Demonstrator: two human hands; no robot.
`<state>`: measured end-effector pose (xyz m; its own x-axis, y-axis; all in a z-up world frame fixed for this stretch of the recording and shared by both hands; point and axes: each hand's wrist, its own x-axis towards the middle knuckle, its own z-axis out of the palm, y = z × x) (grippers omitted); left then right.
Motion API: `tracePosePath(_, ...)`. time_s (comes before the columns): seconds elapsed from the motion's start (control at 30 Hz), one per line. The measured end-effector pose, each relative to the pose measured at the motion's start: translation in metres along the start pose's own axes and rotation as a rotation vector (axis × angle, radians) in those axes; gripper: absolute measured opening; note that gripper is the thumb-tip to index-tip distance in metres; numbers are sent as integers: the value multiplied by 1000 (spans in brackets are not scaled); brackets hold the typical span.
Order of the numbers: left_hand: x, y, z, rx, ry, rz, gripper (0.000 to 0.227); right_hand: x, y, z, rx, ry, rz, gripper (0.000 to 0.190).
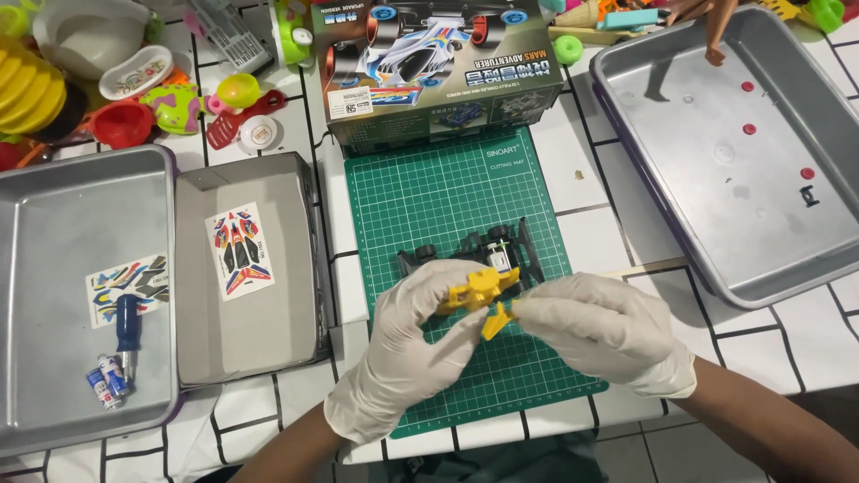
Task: The person assembles a yellow and black toy vehicle on a green cutting mat. They attach the yellow body shell to the black chassis, then pick up and install four red wheels onto the vehicle. Finally, they use a blue screwdriver to tighten the screws on the wheels.
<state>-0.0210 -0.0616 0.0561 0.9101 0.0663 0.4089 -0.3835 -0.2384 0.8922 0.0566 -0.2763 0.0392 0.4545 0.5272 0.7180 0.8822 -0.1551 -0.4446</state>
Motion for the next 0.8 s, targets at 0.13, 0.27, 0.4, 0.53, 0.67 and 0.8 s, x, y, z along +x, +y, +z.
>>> tracePosePath(0.13, -8, -8, 5, 66, -48, 149, 35, -33, 16, 16, 719, -147, 193, 38)
tracePosePath(0.27, -11, -5, 9, 57, -6, 196, 24, -3, -4, 8, 214, -29, -43, 33)
tracePosePath(0.4, -8, 0, 7, 90, -31, 270, 19, -39, 17, -1, 187, -176, -53, 43)
tracePosePath(0.53, -8, 2, 8, 76, -51, 280, 21, -44, 20, -2, 408, -315, 86, 37)
tracePosePath(0.67, -11, -3, 7, 73, -40, 266, 20, -22, 10, -6, 325, -233, -112, 36)
tracePosePath(0.8, -9, 3, 5, 82, -61, 240, 24, -35, 18, -3, 326, -207, -119, 38)
